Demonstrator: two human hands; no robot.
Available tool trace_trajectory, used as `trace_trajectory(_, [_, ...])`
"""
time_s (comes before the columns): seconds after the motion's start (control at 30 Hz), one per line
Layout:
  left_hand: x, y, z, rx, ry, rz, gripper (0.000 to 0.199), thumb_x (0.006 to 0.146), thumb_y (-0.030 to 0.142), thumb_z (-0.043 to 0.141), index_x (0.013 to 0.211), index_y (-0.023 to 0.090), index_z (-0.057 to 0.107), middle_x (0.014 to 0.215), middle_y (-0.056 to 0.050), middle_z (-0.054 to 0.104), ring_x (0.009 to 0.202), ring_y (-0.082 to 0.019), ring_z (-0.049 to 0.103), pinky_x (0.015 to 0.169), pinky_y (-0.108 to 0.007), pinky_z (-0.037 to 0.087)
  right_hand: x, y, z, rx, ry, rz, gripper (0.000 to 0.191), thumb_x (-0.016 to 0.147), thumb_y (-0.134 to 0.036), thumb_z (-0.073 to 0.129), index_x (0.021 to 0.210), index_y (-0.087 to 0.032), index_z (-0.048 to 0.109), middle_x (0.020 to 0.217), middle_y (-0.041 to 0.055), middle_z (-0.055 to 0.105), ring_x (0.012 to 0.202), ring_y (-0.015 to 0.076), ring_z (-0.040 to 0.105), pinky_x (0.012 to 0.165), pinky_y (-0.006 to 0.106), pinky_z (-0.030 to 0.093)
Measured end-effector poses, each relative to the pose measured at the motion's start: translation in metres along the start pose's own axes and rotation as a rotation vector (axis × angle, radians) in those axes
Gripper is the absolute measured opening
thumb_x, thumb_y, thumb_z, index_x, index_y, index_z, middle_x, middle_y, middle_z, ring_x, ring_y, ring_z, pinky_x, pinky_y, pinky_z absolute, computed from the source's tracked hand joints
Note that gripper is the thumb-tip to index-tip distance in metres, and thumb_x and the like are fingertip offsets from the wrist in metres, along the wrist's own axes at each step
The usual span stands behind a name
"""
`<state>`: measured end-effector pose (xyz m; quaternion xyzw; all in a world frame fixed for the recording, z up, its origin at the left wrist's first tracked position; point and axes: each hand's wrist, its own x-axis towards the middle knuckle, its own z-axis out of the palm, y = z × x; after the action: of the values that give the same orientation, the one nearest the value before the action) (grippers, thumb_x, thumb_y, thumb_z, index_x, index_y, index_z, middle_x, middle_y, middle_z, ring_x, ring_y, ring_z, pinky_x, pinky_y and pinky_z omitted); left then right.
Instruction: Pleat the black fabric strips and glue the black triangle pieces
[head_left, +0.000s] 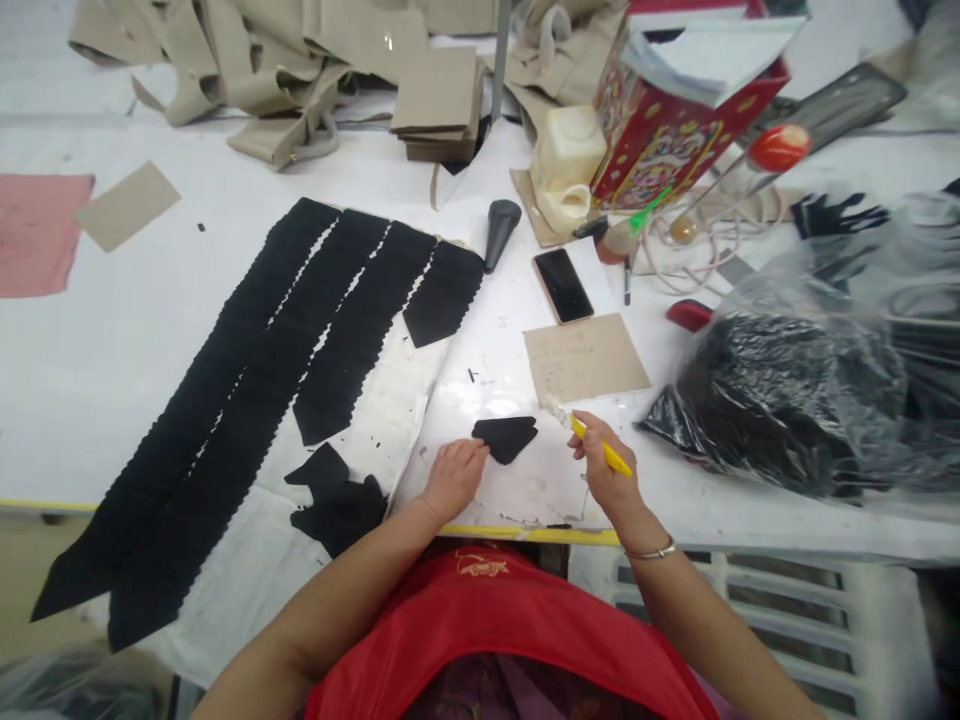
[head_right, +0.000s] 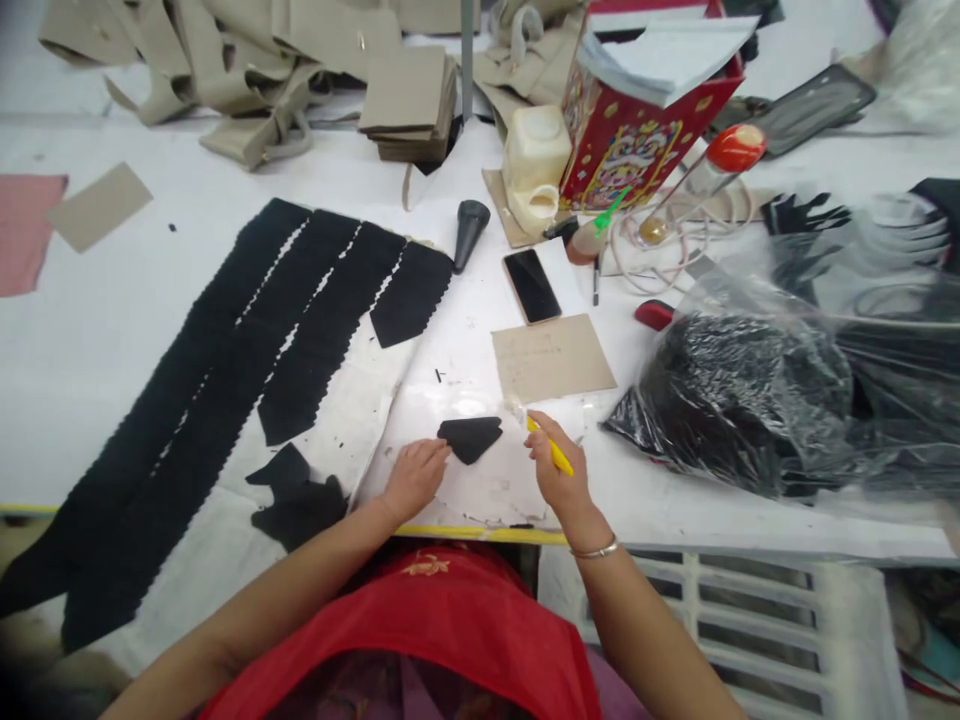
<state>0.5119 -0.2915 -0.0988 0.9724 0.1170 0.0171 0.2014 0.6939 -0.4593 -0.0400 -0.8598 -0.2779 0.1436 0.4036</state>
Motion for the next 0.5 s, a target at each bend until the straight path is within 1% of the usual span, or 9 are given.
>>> trace_trajectory(0.07, [-0.002, 0.010, 0.012, 0.039, -0.002, 0.093, 0.036, 0.088, 0.018, 0.038, 0.122, 0.019, 0.050, 0.126, -0.011, 0.053, 0.112, -0.023, 0.046, 0.093, -0.039, 0.035, 0.002, -0.005, 0.001, 0.171, -0.037, 0.128, 0.039, 0.089, -0.044, 0.038, 0.106, -0.017, 0.059, 0.075, 0.0031, 0.064, 0.058, 0.0128, 0.059, 0.060, 0.028, 0.051])
trace_trajectory(0.1, [-0.001, 0.015, 0.017, 0.061, -0.007, 0.115, 0.037, 0.088, 0.020, 0.038, 0.124, 0.018, 0.048, 0.128, -0.011, 0.051, 0.115, -0.023, 0.045, 0.094, -0.040, 0.034, 0.004, -0.007, 0.003, 0.225, -0.058, 0.175, 0.038, 0.086, -0.045, 0.043, 0.102, -0.016, 0.060, 0.072, 0.0027, 0.063, 0.056, 0.0125, 0.059, 0.058, 0.028, 0.051])
trace_trajectory(0.13, [0.000, 0.020, 0.021, 0.082, -0.013, 0.121, 0.038, 0.089, 0.021, 0.038, 0.125, 0.017, 0.047, 0.130, -0.011, 0.049, 0.116, -0.024, 0.044, 0.096, -0.042, 0.033, 0.006, -0.008, 0.006, 0.254, -0.071, 0.208, 0.037, 0.084, -0.046, 0.047, 0.099, -0.015, 0.061, 0.070, 0.0023, 0.063, 0.054, 0.0124, 0.059, 0.056, 0.027, 0.051])
trace_trajectory(0.2, [0.002, 0.025, 0.025, 0.117, -0.027, 0.112, 0.039, 0.089, 0.024, 0.037, 0.126, 0.016, 0.047, 0.133, -0.011, 0.047, 0.118, -0.025, 0.043, 0.100, -0.044, 0.029, 0.011, -0.009, 0.012, 0.268, -0.079, 0.230, 0.036, 0.080, -0.046, 0.052, 0.095, -0.015, 0.061, 0.064, 0.0013, 0.062, 0.050, 0.0118, 0.057, 0.051, 0.025, 0.050])
trace_trajectory(0.3, [0.000, 0.027, 0.025, 0.141, -0.061, 0.115, 0.040, 0.089, 0.023, 0.037, 0.126, 0.017, 0.047, 0.134, -0.012, 0.046, 0.121, -0.027, 0.041, 0.102, -0.047, 0.026, 0.013, -0.008, 0.020, 0.215, -0.112, 0.181, 0.032, 0.081, -0.044, 0.052, 0.093, -0.015, 0.061, 0.058, -0.0003, 0.059, 0.047, 0.0112, 0.054, 0.047, 0.023, 0.047])
trace_trajectory(0.37, [-0.003, 0.028, 0.024, 0.149, -0.068, 0.124, 0.040, 0.088, 0.022, 0.038, 0.127, 0.018, 0.047, 0.133, -0.012, 0.046, 0.123, -0.028, 0.039, 0.103, -0.048, 0.025, 0.013, -0.009, 0.024, 0.156, -0.153, 0.103, 0.028, 0.082, -0.041, 0.051, 0.090, -0.017, 0.063, 0.059, 0.0003, 0.061, 0.050, 0.0120, 0.056, 0.051, 0.024, 0.049])
trace_trajectory(0.5, [-0.007, 0.030, 0.026, 0.161, -0.025, 0.105, 0.041, 0.087, 0.022, 0.039, 0.127, 0.017, 0.046, 0.134, -0.013, 0.046, 0.126, -0.029, 0.035, 0.105, -0.050, 0.023, 0.011, -0.014, 0.037, 0.088, -0.218, -0.051, 0.021, 0.083, -0.034, 0.050, 0.089, -0.019, 0.063, 0.071, 0.0034, 0.066, 0.063, 0.0149, 0.062, 0.063, 0.027, 0.052])
